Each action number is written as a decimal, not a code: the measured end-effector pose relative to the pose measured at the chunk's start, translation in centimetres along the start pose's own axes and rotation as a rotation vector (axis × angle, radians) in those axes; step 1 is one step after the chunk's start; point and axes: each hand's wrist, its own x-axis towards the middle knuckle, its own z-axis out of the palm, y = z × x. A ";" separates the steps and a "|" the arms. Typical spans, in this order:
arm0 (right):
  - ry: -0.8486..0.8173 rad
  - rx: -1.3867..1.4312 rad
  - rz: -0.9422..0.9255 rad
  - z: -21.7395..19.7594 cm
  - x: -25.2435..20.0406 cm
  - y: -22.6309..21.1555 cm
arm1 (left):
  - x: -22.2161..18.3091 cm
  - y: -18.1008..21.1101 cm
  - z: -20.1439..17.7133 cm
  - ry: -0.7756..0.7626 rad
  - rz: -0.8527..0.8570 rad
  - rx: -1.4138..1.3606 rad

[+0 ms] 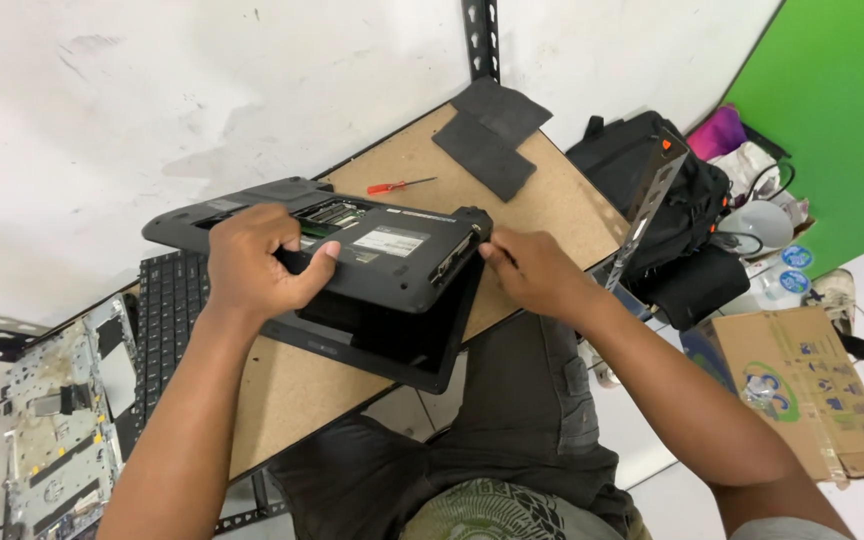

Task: Disassembling a laptop to access internal components for repair

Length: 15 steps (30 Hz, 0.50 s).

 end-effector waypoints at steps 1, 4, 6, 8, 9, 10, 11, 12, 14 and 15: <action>0.002 -0.003 -0.006 0.3 -0.3 0.4 | -0.1 0.2 0.0 0.006 0.003 0.003; 0.048 0.000 0.000 0.3 -0.5 0.8 | 0.4 0.4 -0.2 0.019 0.005 0.000; 0.088 0.044 0.113 -0.2 -1.2 0.2 | 0.0 0.5 0.1 0.009 0.004 -0.016; 0.094 0.040 0.102 -0.8 -1.2 0.0 | 0.0 0.4 -0.2 0.008 -0.002 -0.028; 0.099 0.033 0.087 -1.2 -1.3 0.0 | 0.1 0.4 -0.2 0.010 -0.008 -0.038; 0.103 0.031 0.086 -1.3 -1.2 0.4 | 0.4 0.5 -0.2 0.012 -0.004 -0.038; 0.067 0.099 0.111 -1.3 -1.0 0.8 | 0.6 0.6 -0.2 -0.002 -0.022 -0.045; 0.027 0.171 0.141 -1.1 -1.1 1.2 | 0.6 0.8 -0.3 -0.021 -0.046 -0.052; -0.005 0.223 0.162 -1.2 -0.7 1.0 | 0.5 0.8 -0.3 -0.032 -0.045 -0.038; -0.037 0.273 0.180 -1.3 -0.5 0.9 | 0.6 0.8 -0.3 -0.038 -0.043 -0.023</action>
